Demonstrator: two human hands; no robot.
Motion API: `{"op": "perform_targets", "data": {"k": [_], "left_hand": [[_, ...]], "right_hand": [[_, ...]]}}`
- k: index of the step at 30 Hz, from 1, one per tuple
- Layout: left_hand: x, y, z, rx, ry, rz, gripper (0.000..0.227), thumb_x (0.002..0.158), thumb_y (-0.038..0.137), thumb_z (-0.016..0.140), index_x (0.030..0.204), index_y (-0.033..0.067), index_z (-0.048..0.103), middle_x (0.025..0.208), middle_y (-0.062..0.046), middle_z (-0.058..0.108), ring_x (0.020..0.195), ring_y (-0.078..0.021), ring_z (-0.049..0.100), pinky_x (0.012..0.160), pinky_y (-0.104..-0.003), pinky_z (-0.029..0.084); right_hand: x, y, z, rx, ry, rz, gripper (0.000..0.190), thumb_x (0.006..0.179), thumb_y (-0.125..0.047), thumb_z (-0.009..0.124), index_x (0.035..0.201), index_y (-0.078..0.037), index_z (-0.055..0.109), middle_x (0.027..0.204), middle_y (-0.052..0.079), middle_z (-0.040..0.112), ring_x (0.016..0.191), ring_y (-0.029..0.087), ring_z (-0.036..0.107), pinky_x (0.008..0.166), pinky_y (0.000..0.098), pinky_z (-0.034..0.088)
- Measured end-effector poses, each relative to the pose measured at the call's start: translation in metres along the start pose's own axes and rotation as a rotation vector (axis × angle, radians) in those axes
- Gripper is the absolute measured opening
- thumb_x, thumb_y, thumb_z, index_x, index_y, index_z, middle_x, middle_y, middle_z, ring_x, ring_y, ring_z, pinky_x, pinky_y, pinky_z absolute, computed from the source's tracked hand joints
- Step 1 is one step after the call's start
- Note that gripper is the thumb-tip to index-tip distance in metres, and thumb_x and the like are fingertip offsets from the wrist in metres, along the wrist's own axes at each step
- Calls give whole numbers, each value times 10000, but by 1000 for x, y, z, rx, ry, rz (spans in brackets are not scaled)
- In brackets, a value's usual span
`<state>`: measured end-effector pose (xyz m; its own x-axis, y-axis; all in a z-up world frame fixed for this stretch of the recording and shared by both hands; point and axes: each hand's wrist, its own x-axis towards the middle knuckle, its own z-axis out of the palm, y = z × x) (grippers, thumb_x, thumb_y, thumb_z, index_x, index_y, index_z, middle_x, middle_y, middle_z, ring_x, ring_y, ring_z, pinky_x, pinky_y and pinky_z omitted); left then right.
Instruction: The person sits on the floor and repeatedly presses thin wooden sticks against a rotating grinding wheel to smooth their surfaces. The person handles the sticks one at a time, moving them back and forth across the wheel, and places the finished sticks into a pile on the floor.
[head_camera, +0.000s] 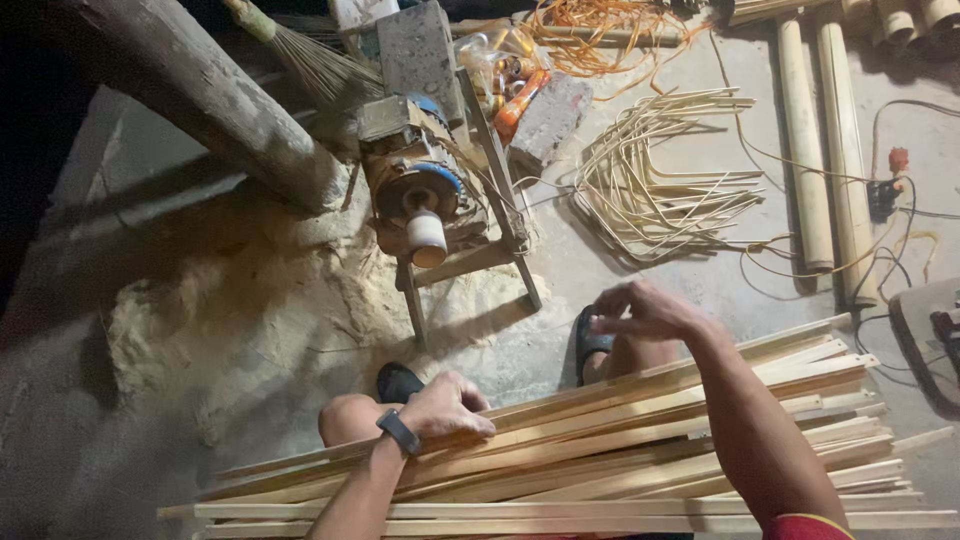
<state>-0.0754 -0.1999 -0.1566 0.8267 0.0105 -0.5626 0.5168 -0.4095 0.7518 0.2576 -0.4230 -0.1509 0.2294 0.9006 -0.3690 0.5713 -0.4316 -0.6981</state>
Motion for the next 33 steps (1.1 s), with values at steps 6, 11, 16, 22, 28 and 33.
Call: {"op": "perform_targets", "data": {"k": [6,11,16,22,28,33], "left_hand": [[-15,26,-35,-200,192,-73,130,820,219,831,861,95,834,719,-14,772,631,-91,671,599,-281,531],[-60,46,-105,-9,459,259,119,820,183,811,820,65,822,710,-47,783,632,-95,692,580,-304,549],[-83,79,-182,581,656,-53,200,908,323,693,851,178,819,663,-106,739,543,-254,667,569,-422,515],[-28,99,-198,653,1129,-11,423,950,473,625,777,133,807,738,-204,701,678,-424,680,638,-524,533],[-25,82,-235,479,1011,-125,362,918,447,634,799,141,786,677,-144,726,571,-326,700,561,-476,537],[-15,80,-237,544,973,-243,384,925,428,644,749,119,788,711,-166,734,631,-353,704,619,-486,537]], "right_hand": [[-21,-48,-10,-106,-91,16,326,843,-441,728,971,-158,827,910,44,807,795,211,753,756,388,590],[-9,-84,-28,-427,190,50,508,989,-515,586,735,-123,785,726,89,701,633,265,664,651,423,521],[31,-125,-37,-374,722,-326,443,1053,-331,506,733,-125,732,790,106,684,673,287,650,598,430,496],[94,-160,-34,-349,755,-333,443,1056,-295,478,750,-136,756,700,115,640,630,326,610,593,473,473],[133,-162,-28,-332,617,-171,566,1076,-367,436,653,-78,678,593,130,594,479,342,561,548,494,447],[153,-163,-7,-275,658,-172,585,1048,-382,442,611,-57,654,505,187,543,441,363,532,528,503,419]]}}
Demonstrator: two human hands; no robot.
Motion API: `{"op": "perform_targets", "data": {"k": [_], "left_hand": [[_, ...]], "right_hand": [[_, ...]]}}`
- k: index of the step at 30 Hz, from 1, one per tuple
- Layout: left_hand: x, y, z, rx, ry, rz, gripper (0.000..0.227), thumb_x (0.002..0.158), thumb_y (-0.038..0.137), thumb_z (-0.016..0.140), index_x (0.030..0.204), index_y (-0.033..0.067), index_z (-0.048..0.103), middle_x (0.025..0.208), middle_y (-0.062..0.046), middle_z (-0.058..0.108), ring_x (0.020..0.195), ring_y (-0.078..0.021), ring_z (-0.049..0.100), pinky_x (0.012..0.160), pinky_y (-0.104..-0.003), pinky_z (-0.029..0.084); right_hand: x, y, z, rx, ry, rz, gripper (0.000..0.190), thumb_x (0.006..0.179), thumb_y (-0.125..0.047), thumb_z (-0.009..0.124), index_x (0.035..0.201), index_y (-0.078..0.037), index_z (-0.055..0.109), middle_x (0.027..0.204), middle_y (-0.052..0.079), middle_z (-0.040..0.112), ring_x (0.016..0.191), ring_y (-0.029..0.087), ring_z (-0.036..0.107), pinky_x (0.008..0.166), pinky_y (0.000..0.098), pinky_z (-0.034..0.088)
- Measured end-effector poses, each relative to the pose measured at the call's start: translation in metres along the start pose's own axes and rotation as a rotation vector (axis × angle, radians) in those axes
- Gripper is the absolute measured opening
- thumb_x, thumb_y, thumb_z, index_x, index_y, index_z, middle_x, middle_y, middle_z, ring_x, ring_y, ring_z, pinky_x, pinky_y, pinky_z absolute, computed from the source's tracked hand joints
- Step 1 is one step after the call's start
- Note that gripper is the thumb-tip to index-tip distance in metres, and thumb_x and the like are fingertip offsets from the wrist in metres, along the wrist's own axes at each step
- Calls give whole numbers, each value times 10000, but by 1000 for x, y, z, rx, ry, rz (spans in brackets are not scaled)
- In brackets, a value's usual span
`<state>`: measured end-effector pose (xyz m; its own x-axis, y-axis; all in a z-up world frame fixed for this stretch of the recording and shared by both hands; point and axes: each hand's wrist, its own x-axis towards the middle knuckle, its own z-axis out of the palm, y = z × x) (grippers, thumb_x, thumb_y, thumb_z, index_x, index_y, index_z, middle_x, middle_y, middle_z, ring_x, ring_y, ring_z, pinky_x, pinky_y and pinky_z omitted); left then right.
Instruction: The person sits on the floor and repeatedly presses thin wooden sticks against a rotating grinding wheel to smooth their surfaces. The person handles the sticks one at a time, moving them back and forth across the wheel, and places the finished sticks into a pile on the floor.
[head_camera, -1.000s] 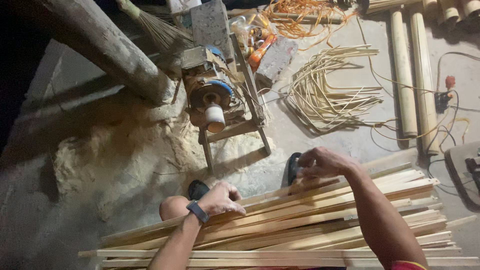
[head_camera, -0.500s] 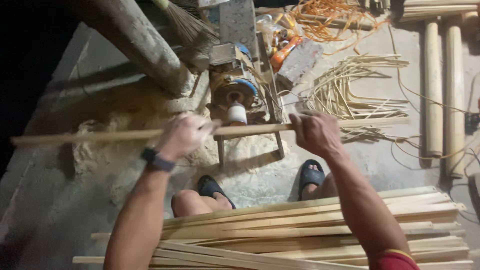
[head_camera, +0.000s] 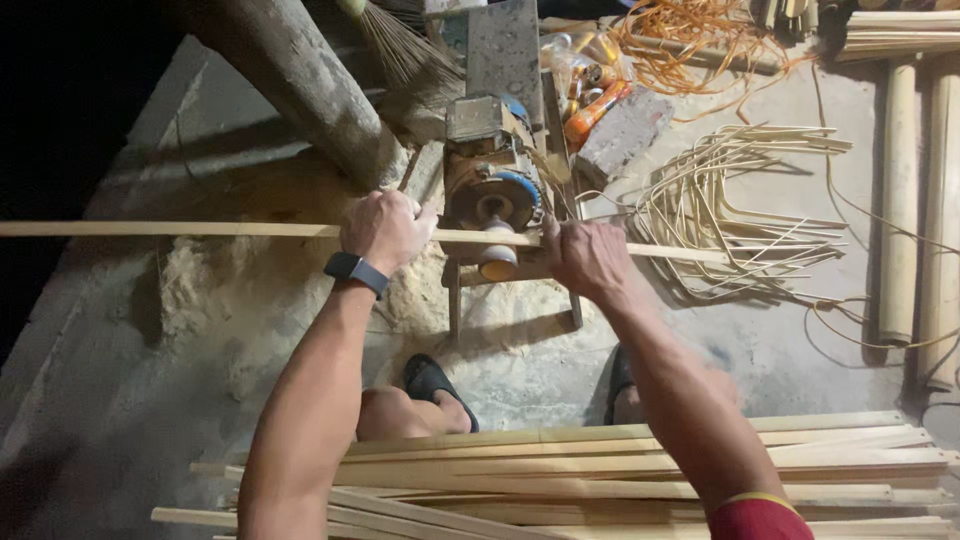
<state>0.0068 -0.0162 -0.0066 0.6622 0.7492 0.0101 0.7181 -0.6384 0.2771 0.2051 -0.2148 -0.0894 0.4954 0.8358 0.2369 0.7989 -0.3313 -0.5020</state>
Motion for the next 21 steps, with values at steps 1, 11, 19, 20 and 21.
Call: {"op": "perform_targets", "data": {"k": [1,11,19,20,21], "left_hand": [[1,1,0,-3,37,4,366,906,419,660,750,116,794,737,-175,732,649,-366,704,623,-490,538],[3,4,-1,-9,139,28,286,847,343,671,730,105,779,749,-207,720,666,-409,698,672,-505,546],[6,4,16,-2,262,120,261,841,319,669,684,147,788,705,-212,696,643,-425,679,627,-511,549],[5,5,16,-1,253,113,262,844,321,670,687,146,785,706,-211,695,640,-424,679,622,-511,550],[5,6,17,0,244,107,262,847,323,671,690,145,781,706,-209,694,636,-424,680,616,-510,550]], "right_hand": [[0,-1,4,-12,-4,19,607,1058,-389,435,598,-54,646,499,192,538,435,367,526,530,507,416],[-10,-4,28,125,-4,206,645,1064,-404,406,593,-29,640,516,238,532,464,415,544,574,528,451],[-26,9,78,333,137,276,605,1069,-380,369,721,-4,692,640,262,612,629,457,609,633,533,463],[-27,12,90,356,172,288,604,1069,-381,372,730,4,691,661,267,617,650,462,615,635,533,461],[-28,17,103,391,191,275,609,1082,-384,368,739,13,677,654,264,598,634,449,604,622,529,448]]}}
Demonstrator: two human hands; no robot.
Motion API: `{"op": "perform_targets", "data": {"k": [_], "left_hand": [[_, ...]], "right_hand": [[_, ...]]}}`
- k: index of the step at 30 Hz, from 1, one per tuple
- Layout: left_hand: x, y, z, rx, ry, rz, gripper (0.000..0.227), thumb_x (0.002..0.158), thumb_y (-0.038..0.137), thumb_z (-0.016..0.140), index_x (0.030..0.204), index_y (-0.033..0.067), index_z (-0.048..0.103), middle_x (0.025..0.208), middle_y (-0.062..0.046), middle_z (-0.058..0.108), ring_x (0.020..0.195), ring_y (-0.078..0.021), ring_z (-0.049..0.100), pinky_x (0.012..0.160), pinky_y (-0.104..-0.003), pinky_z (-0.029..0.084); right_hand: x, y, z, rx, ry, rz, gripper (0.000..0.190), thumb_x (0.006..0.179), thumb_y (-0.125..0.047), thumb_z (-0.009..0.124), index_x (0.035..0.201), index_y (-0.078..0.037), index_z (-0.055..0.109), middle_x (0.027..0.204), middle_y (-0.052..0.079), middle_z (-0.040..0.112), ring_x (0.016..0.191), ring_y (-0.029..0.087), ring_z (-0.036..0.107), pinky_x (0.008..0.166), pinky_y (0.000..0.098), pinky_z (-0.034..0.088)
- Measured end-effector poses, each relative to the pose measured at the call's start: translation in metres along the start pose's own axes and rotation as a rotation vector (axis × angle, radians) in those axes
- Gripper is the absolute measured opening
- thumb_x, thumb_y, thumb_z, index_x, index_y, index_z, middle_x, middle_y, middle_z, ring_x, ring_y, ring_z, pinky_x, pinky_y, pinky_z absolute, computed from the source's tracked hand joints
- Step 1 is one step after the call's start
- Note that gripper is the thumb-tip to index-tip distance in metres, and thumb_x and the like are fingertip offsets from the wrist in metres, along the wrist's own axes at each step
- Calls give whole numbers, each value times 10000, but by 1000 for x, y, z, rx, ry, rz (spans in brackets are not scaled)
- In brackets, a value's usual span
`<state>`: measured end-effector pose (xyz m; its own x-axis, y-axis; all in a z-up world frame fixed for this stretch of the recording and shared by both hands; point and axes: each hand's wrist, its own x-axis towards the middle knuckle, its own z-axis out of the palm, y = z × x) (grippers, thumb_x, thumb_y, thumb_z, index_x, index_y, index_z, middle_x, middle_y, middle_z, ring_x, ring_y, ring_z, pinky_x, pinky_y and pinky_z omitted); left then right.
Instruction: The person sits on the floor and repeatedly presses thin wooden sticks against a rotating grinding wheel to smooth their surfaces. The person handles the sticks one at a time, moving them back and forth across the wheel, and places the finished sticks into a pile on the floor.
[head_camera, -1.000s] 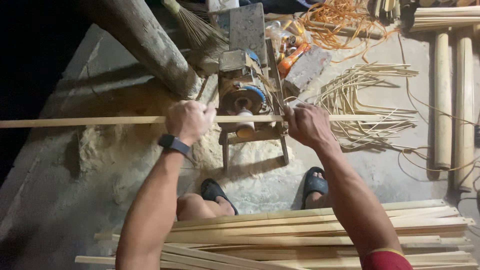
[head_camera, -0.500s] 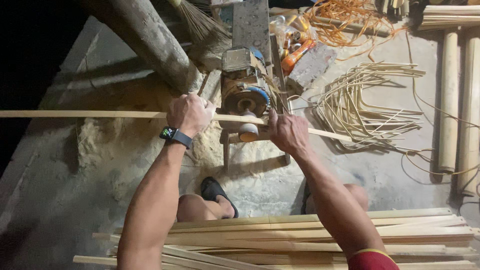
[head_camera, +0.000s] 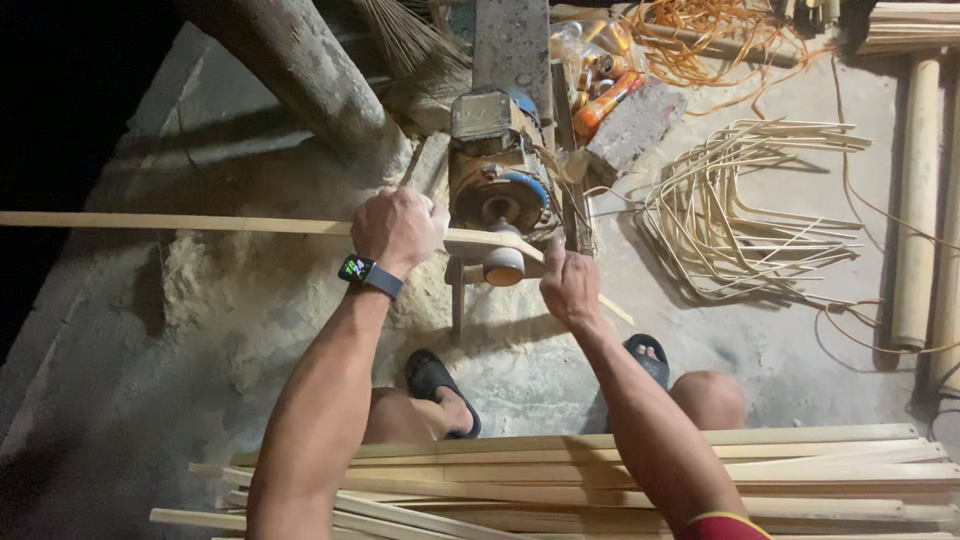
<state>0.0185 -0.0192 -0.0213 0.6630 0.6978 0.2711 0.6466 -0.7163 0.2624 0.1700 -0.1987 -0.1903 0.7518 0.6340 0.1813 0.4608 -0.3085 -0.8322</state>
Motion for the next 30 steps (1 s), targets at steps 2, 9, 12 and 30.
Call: {"op": "perform_targets", "data": {"k": [2,9,12,30], "left_hand": [[-1,3,2,12,-13,-11,262,847,325,672,685,149,779,701,-206,693,633,-420,681,611,-508,552],[-3,17,5,27,-66,-80,271,863,319,651,694,152,782,695,-181,707,618,-392,694,609,-498,555],[-4,21,9,21,-56,-67,261,859,323,648,720,149,784,702,-187,710,614,-396,697,613,-501,558],[-41,-24,117,-538,53,-174,437,939,272,643,617,-24,647,530,-192,559,451,-277,539,501,-470,392]], "right_hand": [[-4,20,20,76,21,-20,619,1106,-391,360,757,31,650,640,256,561,603,423,581,594,521,422],[-25,50,88,610,18,272,645,1116,-425,403,677,15,576,557,57,455,530,198,401,504,434,306],[-33,41,106,859,58,319,540,1116,-395,392,820,-10,626,652,14,548,577,140,480,521,330,362],[-36,23,106,637,163,154,406,1052,-305,442,1058,33,667,821,58,592,653,128,555,506,272,448]]}}
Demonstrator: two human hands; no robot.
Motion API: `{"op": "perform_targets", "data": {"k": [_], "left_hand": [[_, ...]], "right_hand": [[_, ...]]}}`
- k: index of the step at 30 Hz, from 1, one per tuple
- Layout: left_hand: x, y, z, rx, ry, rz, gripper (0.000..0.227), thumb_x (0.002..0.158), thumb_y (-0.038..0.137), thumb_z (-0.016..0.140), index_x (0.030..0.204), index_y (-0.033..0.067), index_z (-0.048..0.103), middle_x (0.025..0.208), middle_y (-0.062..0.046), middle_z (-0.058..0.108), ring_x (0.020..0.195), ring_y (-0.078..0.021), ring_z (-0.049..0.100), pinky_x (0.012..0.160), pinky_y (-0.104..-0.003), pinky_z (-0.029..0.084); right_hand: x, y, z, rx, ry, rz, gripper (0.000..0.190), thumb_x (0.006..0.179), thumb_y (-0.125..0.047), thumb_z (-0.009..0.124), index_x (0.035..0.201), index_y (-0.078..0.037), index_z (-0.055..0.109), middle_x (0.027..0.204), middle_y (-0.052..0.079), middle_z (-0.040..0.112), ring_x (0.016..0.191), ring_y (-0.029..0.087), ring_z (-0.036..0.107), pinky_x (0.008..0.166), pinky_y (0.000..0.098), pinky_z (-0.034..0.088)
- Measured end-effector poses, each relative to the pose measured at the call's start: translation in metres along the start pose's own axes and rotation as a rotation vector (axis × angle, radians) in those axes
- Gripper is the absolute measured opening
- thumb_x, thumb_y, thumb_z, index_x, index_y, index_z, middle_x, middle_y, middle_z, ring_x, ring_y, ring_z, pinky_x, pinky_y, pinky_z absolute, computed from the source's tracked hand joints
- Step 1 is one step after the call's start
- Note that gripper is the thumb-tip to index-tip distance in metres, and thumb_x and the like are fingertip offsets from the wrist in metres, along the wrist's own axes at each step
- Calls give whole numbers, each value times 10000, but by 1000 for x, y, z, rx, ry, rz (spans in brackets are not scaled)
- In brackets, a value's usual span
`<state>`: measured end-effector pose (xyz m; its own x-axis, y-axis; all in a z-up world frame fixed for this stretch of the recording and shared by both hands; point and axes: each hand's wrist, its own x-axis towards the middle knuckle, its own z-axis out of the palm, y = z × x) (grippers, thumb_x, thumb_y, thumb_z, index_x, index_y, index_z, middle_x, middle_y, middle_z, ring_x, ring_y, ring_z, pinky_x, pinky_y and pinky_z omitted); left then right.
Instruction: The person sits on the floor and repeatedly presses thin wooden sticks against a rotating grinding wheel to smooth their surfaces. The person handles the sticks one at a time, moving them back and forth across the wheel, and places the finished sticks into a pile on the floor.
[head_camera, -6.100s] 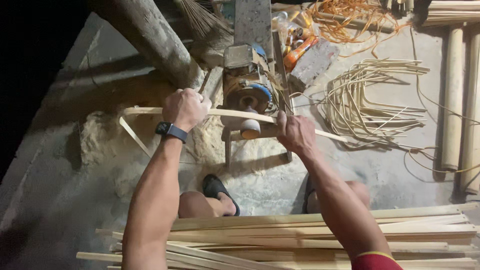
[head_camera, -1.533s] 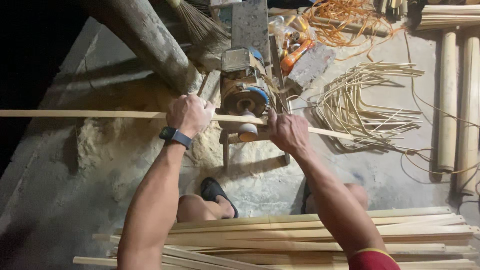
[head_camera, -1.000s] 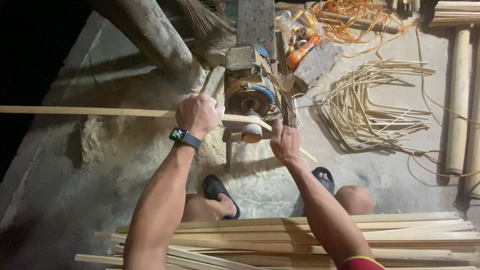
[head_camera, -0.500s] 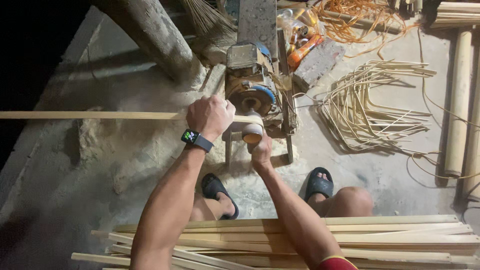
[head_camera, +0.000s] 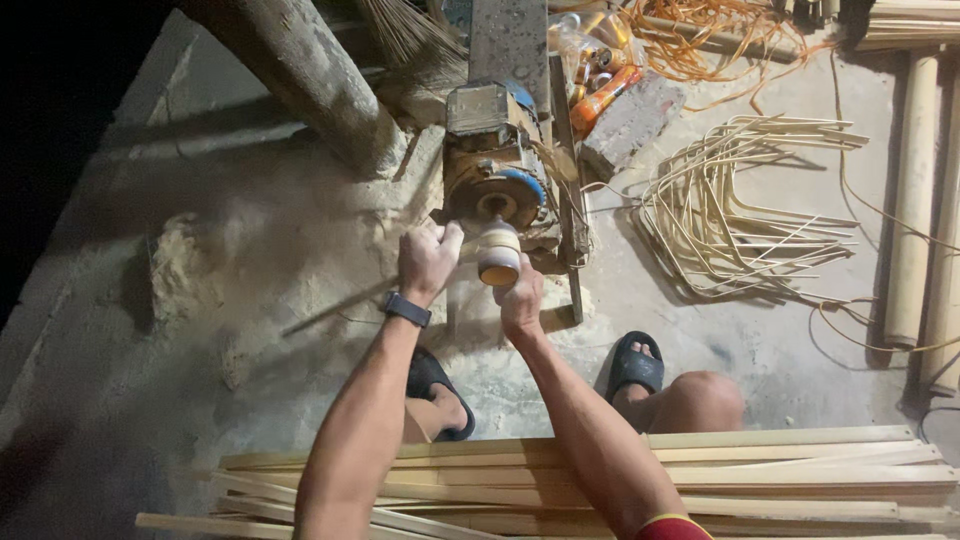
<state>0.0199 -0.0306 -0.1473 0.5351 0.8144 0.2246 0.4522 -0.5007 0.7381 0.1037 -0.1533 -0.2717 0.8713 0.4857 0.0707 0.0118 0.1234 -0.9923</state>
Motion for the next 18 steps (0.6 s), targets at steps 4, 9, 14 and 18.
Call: {"op": "perform_targets", "data": {"k": [4,9,14,18], "left_hand": [[-16,-17,20,-201,24,8,423,1013,262,624,714,-34,659,533,-157,527,503,-199,475,512,-408,415],[-35,-26,48,-627,94,-161,292,984,221,612,830,-9,705,697,-29,690,592,-105,633,533,-334,502],[-54,-27,57,-405,117,-217,373,1069,230,618,818,-35,694,624,-33,624,535,-128,547,486,-303,436],[-88,0,62,-725,179,-540,269,992,261,611,852,39,670,638,-18,632,467,-112,556,399,-290,439]], "right_hand": [[2,-8,-3,348,-69,305,497,1086,-352,377,859,-18,666,648,10,557,504,118,467,452,288,340],[2,-17,-7,297,-106,192,460,1074,-341,365,843,-62,650,675,-20,580,563,84,485,493,281,360],[-5,-35,-13,302,-75,302,485,1115,-366,376,788,-71,578,620,-35,450,527,107,367,469,320,269],[-16,-73,-40,-143,-120,175,590,1101,-433,323,670,-66,490,590,-28,438,553,113,392,492,332,308]]}}
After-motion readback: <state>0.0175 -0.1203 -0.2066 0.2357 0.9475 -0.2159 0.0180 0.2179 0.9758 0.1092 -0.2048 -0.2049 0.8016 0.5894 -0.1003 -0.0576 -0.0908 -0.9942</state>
